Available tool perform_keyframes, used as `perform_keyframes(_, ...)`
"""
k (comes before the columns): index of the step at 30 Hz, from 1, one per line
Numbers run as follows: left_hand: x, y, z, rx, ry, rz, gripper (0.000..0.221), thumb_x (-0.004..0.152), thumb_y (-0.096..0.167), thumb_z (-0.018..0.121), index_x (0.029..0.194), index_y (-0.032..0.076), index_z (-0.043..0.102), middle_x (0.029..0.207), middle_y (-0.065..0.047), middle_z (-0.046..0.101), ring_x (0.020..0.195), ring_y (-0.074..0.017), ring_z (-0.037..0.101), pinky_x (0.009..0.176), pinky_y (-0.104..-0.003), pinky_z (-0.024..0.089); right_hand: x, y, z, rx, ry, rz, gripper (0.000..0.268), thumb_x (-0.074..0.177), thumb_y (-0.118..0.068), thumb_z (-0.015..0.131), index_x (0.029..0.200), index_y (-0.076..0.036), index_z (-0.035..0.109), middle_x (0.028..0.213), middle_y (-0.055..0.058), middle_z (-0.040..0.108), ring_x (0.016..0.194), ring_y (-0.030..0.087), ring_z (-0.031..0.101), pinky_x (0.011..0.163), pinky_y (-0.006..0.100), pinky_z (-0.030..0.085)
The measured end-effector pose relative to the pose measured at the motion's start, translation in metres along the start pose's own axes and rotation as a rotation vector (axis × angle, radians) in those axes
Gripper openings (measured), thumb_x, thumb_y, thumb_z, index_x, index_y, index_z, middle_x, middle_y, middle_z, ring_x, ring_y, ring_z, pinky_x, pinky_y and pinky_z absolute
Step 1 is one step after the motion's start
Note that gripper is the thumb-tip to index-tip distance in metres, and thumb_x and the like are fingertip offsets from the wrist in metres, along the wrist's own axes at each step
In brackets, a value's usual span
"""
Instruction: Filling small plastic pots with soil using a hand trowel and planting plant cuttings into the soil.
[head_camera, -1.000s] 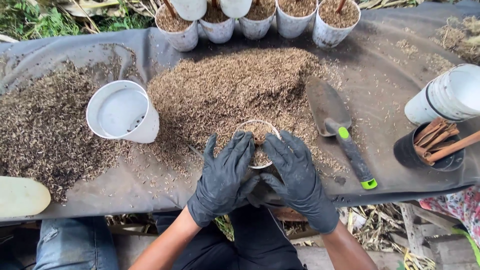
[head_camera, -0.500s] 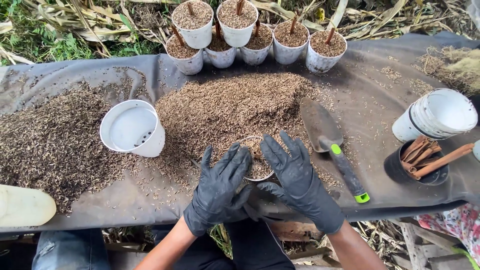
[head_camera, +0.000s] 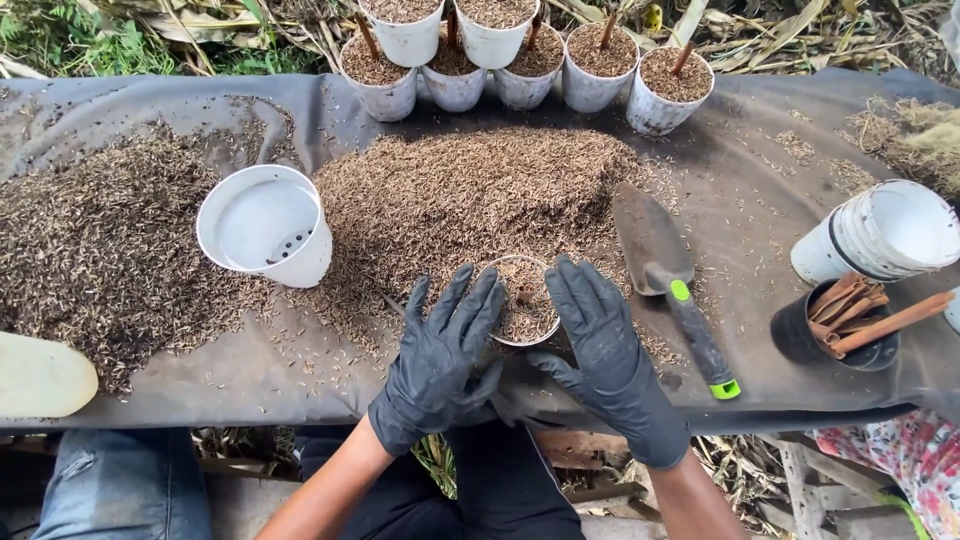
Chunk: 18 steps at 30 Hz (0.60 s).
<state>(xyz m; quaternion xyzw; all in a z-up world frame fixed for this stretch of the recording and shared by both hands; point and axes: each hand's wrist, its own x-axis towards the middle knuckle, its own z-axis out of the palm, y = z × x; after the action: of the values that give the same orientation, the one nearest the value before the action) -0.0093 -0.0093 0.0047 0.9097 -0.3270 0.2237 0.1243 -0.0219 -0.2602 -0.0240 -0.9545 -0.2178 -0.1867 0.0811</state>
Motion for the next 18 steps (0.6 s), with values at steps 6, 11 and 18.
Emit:
perform_keyframes(6,0.017,-0.009,-0.010,-0.062,-0.155,0.003,0.092,0.080,0.049,0.065,0.160,0.014,0.036,0.167,-0.008,0.035,0.156,-0.0368,0.024,0.119,-0.063,0.017,-0.007,-0.008,-0.011,0.134,0.050,0.055,0.093,0.086,-0.061,0.066,0.162,-0.017,0.036,0.166,0.011,0.036,0.149,0.038,0.034,0.121,0.052,0.028)
perform_keyframes(11,0.022,-0.007,-0.009,-0.121,-0.211,0.020,0.090,0.085,0.054,0.061,0.161,0.014,0.035,0.167,-0.009,0.034,0.156,-0.0392,0.022,0.120,-0.064,0.014,-0.009,-0.014,-0.008,0.145,0.082,0.064,0.090,0.088,-0.061,0.066,0.162,-0.018,0.037,0.165,0.010,0.038,0.148,0.038,0.036,0.120,0.052,0.029)
perform_keyframes(18,0.020,-0.015,0.011,-0.003,-0.215,0.064,0.094,0.086,0.073,0.048,0.161,0.018,0.033,0.169,-0.004,0.031,0.158,-0.0367,0.016,0.121,-0.062,0.008,-0.008,-0.011,0.001,0.129,0.097,0.057,0.079,0.094,-0.059,0.056,0.160,-0.020,0.041,0.164,0.006,0.041,0.149,0.033,0.037,0.120,0.050,0.030)
